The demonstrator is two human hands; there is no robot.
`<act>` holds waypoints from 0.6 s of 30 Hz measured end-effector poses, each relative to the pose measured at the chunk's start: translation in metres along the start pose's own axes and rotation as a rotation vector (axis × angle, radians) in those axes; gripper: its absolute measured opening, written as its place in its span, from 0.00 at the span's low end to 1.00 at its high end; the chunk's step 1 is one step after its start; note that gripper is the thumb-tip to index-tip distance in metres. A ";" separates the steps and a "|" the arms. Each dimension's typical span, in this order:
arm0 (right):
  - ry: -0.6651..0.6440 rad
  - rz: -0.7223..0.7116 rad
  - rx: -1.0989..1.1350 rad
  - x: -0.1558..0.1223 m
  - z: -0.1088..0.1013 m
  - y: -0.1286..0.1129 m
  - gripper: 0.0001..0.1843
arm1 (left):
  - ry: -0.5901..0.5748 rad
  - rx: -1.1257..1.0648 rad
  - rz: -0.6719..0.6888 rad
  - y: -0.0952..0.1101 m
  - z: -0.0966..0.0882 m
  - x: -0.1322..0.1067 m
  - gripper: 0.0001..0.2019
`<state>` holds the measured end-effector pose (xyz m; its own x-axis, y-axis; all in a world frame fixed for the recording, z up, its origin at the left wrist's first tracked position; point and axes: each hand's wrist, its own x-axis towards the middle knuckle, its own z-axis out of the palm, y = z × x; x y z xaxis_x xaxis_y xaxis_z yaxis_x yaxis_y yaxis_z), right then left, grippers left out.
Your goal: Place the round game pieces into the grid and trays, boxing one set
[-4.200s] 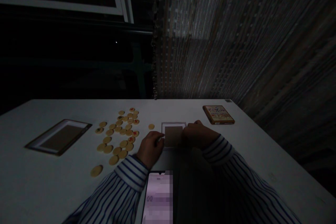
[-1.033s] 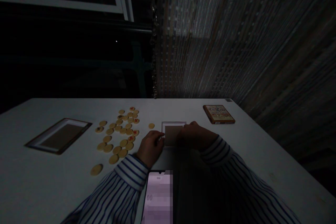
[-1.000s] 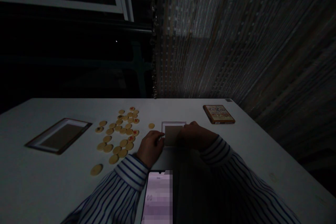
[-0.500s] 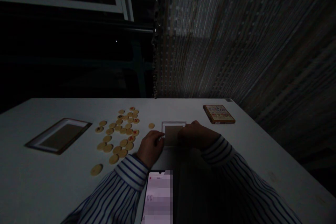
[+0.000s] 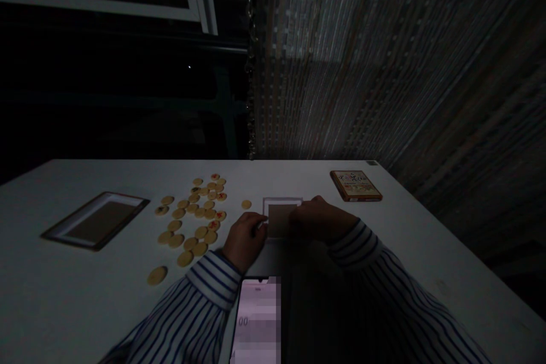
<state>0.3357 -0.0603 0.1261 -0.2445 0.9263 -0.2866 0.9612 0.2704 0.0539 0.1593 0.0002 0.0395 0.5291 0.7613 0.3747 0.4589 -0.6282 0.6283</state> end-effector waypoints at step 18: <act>0.513 0.136 -0.062 -0.016 -0.028 0.003 0.15 | 0.300 -0.066 0.003 0.001 -0.017 0.000 0.10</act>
<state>0.3386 -0.0669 0.1581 -0.1643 0.9592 0.2302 0.9830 0.1398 0.1191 0.1478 0.0020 0.0520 0.2912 0.7789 0.5554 0.4054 -0.6263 0.6659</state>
